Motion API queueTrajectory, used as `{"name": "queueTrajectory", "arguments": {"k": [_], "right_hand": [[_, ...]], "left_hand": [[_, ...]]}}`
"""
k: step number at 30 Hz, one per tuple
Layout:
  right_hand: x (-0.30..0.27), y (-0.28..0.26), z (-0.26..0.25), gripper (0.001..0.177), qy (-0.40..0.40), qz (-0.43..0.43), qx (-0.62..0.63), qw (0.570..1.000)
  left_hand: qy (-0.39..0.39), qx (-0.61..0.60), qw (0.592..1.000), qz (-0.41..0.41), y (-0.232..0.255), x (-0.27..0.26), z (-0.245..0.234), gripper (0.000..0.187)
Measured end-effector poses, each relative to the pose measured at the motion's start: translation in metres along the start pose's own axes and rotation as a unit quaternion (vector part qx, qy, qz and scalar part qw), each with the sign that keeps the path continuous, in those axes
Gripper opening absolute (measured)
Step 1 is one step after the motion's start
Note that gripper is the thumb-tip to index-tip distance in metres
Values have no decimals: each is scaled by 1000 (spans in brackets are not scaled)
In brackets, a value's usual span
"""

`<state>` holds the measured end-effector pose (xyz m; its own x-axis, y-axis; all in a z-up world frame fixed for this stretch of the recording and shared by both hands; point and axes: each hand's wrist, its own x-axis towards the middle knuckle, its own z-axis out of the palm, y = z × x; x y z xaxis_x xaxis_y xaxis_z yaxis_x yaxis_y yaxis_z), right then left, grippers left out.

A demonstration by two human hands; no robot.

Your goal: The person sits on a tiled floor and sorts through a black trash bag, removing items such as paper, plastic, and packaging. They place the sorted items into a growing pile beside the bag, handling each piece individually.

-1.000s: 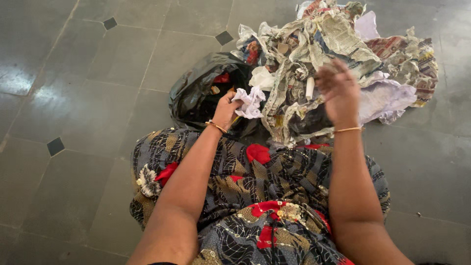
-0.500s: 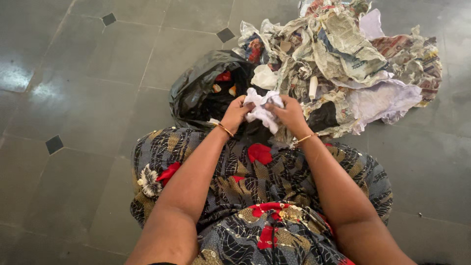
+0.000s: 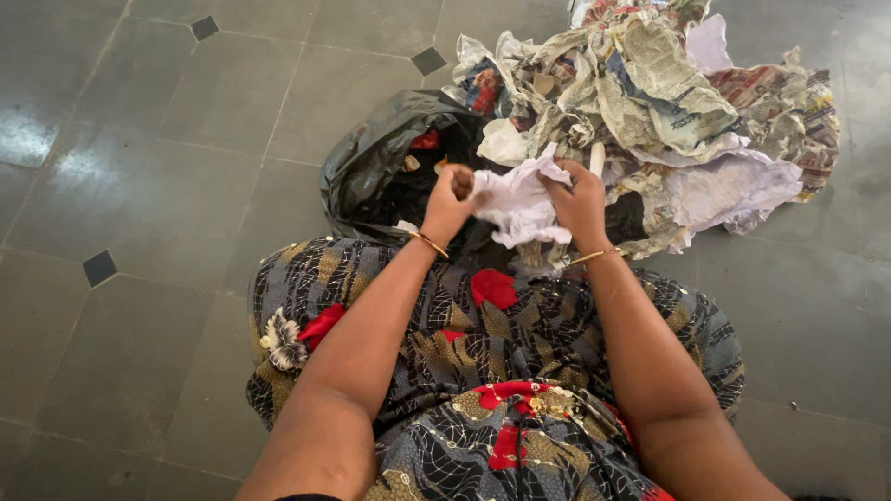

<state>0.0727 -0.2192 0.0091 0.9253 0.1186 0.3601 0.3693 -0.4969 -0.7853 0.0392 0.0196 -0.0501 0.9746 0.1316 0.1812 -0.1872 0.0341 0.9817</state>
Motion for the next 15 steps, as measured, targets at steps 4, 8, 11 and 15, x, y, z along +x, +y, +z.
{"name": "queueTrajectory", "arguments": {"k": [4,8,11,15], "right_hand": [[-5,-14,4,28,-54,30,-39,997],[-11,-30,14,37,-163,102,-90,977],[-10,-31,14,52,-189,106,-73,973],[-9,-27,13,66,-199,60,-63,976]], "left_hand": [[2,224,939,261,62,-23,8,77],[-14,196,964,180,71,-27,13,43],[21,82,993,87,47,-19,10,25],[126,8,992,-8,15,-3,-4,26]]}}
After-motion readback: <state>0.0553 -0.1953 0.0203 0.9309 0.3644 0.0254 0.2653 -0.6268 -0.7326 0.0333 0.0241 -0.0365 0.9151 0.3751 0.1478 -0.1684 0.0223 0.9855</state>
